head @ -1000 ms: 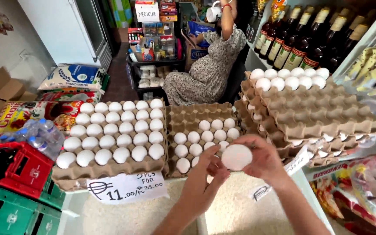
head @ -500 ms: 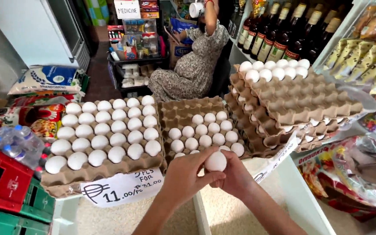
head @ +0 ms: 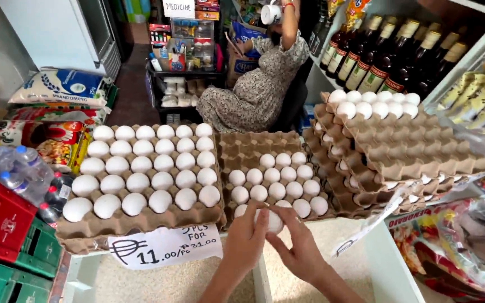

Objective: Transferring eggs from a large tray to a smaller tray one by one.

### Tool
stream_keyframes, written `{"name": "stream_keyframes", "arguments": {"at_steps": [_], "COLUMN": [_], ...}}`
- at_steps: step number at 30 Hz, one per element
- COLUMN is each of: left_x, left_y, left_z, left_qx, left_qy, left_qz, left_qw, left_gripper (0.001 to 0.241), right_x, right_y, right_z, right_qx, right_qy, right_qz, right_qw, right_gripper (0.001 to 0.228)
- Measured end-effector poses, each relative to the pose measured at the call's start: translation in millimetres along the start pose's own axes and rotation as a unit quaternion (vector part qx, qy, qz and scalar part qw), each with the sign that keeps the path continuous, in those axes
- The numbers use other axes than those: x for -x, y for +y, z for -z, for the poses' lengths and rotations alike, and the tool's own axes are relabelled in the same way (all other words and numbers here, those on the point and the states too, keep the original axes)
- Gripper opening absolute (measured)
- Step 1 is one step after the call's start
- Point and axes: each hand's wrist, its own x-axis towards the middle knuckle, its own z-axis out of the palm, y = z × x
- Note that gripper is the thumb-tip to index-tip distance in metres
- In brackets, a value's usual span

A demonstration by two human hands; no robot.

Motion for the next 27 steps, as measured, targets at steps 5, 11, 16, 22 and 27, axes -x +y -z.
{"name": "stream_keyframes", "arguments": {"at_steps": [5,11,16,22,27], "left_x": [-5,-14,-14,5,39], "left_y": [-24,-47,-58,-58,-32], "left_z": [4,14,19,16,22], "left_qx": [0.259,0.321,0.339,0.403,0.348], "left_qy": [-0.070,-0.080,-0.075,0.026,0.017], "left_qz": [0.207,0.277,0.295,0.122,0.088], "left_qw": [0.941,0.902,0.890,0.907,0.933], "left_gripper": [0.044,0.049,0.052,0.047,0.028], "right_x": [12,-14,-43,-111,-186], "right_y": [46,84,81,77,107], "right_z": [-14,-12,1,20,20], "right_qx": [0.220,0.286,0.307,0.092,0.207], "right_qy": [0.012,-0.077,-0.236,-0.194,-0.244], "right_qz": [0.190,0.246,0.291,0.164,-0.100], "right_qw": [0.957,0.923,0.875,0.963,0.942], "right_gripper": [0.049,0.065,0.102,0.073,0.053]}}
